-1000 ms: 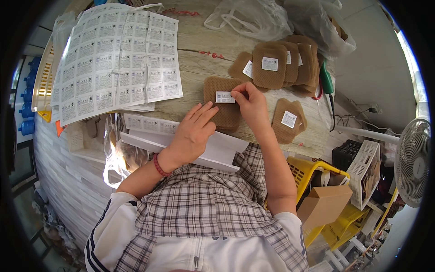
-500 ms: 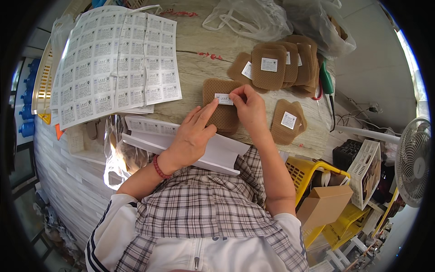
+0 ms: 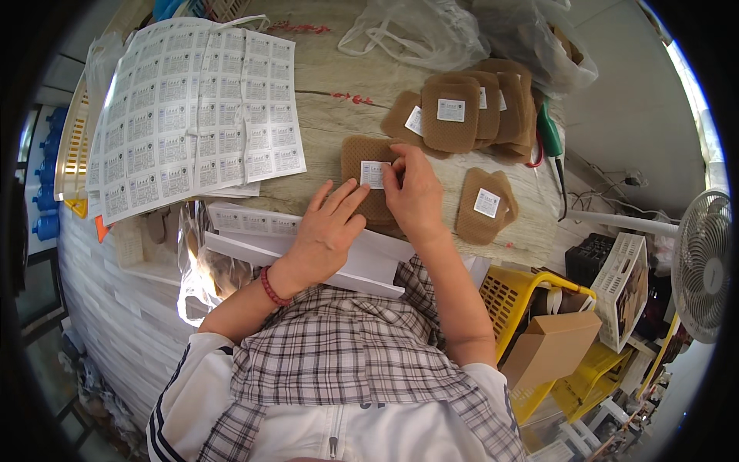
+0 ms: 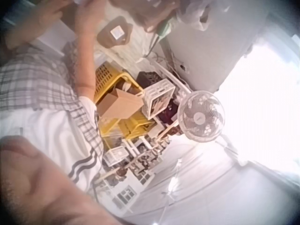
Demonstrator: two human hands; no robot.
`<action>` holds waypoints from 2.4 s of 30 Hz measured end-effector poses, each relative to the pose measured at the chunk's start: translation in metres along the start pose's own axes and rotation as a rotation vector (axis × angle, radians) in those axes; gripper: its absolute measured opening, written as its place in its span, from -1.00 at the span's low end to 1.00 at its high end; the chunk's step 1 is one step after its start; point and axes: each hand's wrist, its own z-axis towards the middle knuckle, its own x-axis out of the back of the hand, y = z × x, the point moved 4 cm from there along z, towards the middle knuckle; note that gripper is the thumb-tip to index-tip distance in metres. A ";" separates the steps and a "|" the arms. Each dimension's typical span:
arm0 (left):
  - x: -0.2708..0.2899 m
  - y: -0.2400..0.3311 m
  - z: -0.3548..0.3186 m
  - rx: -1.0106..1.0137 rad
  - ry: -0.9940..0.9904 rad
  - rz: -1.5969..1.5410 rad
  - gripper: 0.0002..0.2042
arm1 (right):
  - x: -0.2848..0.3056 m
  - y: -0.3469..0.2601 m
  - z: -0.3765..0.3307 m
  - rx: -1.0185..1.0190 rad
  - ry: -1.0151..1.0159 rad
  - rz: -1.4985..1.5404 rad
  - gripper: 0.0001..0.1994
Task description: The person repeatedly peels small labels from a sheet and affixes them to brown rectangular pads on a cluttered workbench. They handle the pads one at a time, placing labeled items into a growing stack.
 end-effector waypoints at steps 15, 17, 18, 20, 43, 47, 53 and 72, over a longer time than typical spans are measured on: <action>-0.002 0.002 -0.001 0.005 0.018 0.004 -0.93 | 0.010 0.004 0.001 0.132 0.213 -0.164 -0.92; -0.003 0.003 -0.002 0.002 0.026 0.004 -0.94 | 0.011 0.000 -0.001 0.219 0.260 -0.189 -0.94; -0.003 0.002 -0.003 0.002 0.026 0.005 -0.95 | 0.012 -0.002 -0.001 0.265 0.284 -0.202 -0.95; -0.003 0.002 -0.004 0.001 0.025 0.007 -0.95 | 0.015 -0.002 -0.001 0.378 0.323 -0.171 -0.93; -0.005 0.013 -0.010 0.110 0.180 -0.339 -0.91 | 0.046 -0.047 -0.091 0.266 -0.044 -0.189 -0.74; 0.005 0.007 -0.021 0.150 0.185 -0.306 -0.91 | 0.029 -0.020 -0.095 0.173 -0.040 -0.059 -0.85; 0.010 -0.015 -0.040 0.308 0.130 -0.360 -0.93 | 0.037 -0.030 -0.095 0.517 0.010 -0.176 -0.80; 0.019 -0.019 -0.022 0.391 0.016 -0.471 -0.94 | 0.039 -0.012 -0.101 -0.065 0.029 0.778 -0.90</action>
